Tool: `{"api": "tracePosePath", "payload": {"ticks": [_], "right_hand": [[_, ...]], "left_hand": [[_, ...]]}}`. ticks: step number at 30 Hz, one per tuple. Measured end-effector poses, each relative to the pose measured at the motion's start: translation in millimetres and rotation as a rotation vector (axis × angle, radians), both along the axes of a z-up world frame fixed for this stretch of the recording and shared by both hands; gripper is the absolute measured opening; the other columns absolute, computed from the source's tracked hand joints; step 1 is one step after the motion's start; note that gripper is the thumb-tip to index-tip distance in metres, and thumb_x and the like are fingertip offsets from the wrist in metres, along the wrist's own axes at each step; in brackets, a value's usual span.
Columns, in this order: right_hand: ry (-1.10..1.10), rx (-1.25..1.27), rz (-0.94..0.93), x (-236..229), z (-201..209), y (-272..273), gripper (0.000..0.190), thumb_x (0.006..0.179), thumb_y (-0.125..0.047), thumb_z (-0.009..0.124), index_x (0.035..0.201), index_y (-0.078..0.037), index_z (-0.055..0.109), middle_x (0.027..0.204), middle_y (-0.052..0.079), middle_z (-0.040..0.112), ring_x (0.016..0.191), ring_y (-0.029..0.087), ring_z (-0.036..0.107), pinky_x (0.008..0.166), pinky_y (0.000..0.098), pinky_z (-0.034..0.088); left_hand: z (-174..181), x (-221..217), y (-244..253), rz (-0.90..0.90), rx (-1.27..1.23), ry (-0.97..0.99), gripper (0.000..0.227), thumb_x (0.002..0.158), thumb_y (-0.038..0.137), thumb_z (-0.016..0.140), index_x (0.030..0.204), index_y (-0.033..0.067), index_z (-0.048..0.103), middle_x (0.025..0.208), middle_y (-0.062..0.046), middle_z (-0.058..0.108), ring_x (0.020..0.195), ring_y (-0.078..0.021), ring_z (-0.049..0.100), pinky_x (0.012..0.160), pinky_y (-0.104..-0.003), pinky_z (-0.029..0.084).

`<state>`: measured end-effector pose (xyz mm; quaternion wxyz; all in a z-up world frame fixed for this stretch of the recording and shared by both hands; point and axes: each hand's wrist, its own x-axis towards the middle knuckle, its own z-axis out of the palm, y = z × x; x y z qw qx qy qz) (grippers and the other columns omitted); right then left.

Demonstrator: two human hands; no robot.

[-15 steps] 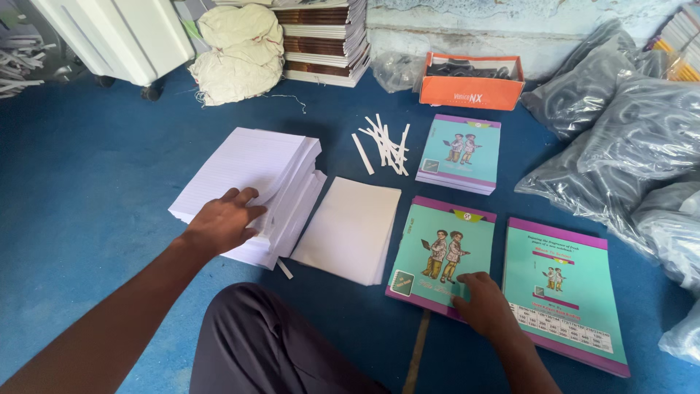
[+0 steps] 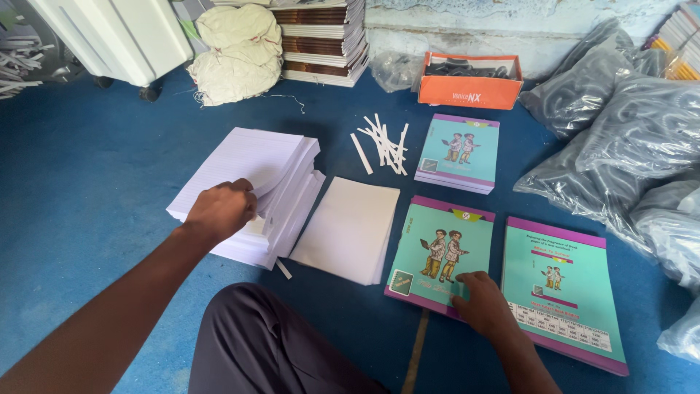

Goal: The person assembles notebooks by inserting stacks of lined paper into printed covers. They repeatedly pick up a paper stack, open a cover, insert the pages, and place the completed notebook onto a growing pile.

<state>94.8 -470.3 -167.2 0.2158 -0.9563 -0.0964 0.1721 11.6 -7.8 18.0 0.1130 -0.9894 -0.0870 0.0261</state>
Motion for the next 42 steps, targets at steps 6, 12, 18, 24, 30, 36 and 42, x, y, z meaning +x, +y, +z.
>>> {"api": "tracePosePath", "payload": {"ticks": [6,12,18,24,30,36,42], "right_hand": [[0.003,-0.003,-0.006,-1.2,0.4,0.1,0.053,0.090,-0.028,0.072,0.139,-0.012,0.059,0.148,0.014,0.051,0.136,0.030,0.053,0.112,0.0451,0.048],[0.000,-0.014,-0.008,-1.1,3.6,1.4,0.052,0.090,-0.027,0.072,0.138,-0.012,0.060,0.148,0.013,0.051,0.135,0.030,0.054,0.112,0.0440,0.049],[0.013,-0.027,-0.010,-1.6,3.2,1.6,0.052,0.091,-0.027,0.072,0.139,-0.013,0.059,0.147,0.013,0.052,0.135,0.030,0.054,0.112,0.0446,0.049],[-0.004,-0.012,0.001,0.4,-0.1,0.1,0.051,0.090,-0.027,0.072,0.137,-0.013,0.061,0.148,0.013,0.051,0.135,0.030,0.053,0.112,0.0447,0.048],[-0.044,-0.038,0.020,1.1,6.4,4.0,0.051,0.090,-0.030,0.074,0.136,-0.012,0.062,0.144,0.015,0.055,0.135,0.031,0.054,0.113,0.0458,0.046],[-0.108,0.149,-0.033,6.9,21.5,32.2,0.046,0.091,-0.027,0.070,0.133,-0.008,0.063,0.145,0.018,0.054,0.124,0.032,0.061,0.105,0.0461,0.053],[-0.129,0.478,0.144,9.9,41.4,125.4,0.040,0.090,-0.028,0.074,0.124,-0.007,0.070,0.125,0.016,0.070,0.106,0.024,0.068,0.091,0.0369,0.056]], "left_hand": [[17.8,3.1,2.6,0.134,-0.234,0.013,0.029,0.087,0.036,0.077,0.107,0.0160,0.071,0.103,-0.003,0.077,0.098,-0.0196,0.073,0.090,-0.036,0.055],[24.8,6.0,11.0,0.092,-0.236,0.025,0.024,0.090,0.032,0.077,0.105,0.0146,0.075,0.103,-0.004,0.078,0.095,-0.0210,0.075,0.088,-0.038,0.057],[23.6,7.2,18.9,0.047,-0.278,0.007,0.019,0.089,0.026,0.075,0.103,0.0128,0.078,0.109,-0.005,0.078,0.095,-0.0224,0.074,0.090,-0.038,0.056],[25.8,9.6,25.1,0.030,-0.331,0.008,0.017,0.087,0.028,0.077,0.095,0.0127,0.079,0.102,-0.004,0.080,0.093,-0.0223,0.074,0.090,-0.038,0.055],[25.6,14.3,36.1,-0.003,-0.416,0.011,0.018,0.081,0.028,0.082,0.092,0.0124,0.081,0.099,-0.003,0.080,0.093,-0.0205,0.073,0.089,-0.037,0.053],[23.3,15.7,39.8,-0.032,-0.432,0.003,0.017,0.082,0.026,0.081,0.092,0.0124,0.081,0.096,-0.004,0.080,0.091,-0.0212,0.073,0.087,-0.038,0.054],[24.0,11.5,38.3,-0.050,-0.441,-0.003,0.014,0.086,0.024,0.076,0.094,0.0139,0.081,0.099,-0.003,0.081,0.091,-0.0215,0.074,0.087,-0.038,0.055]]}}
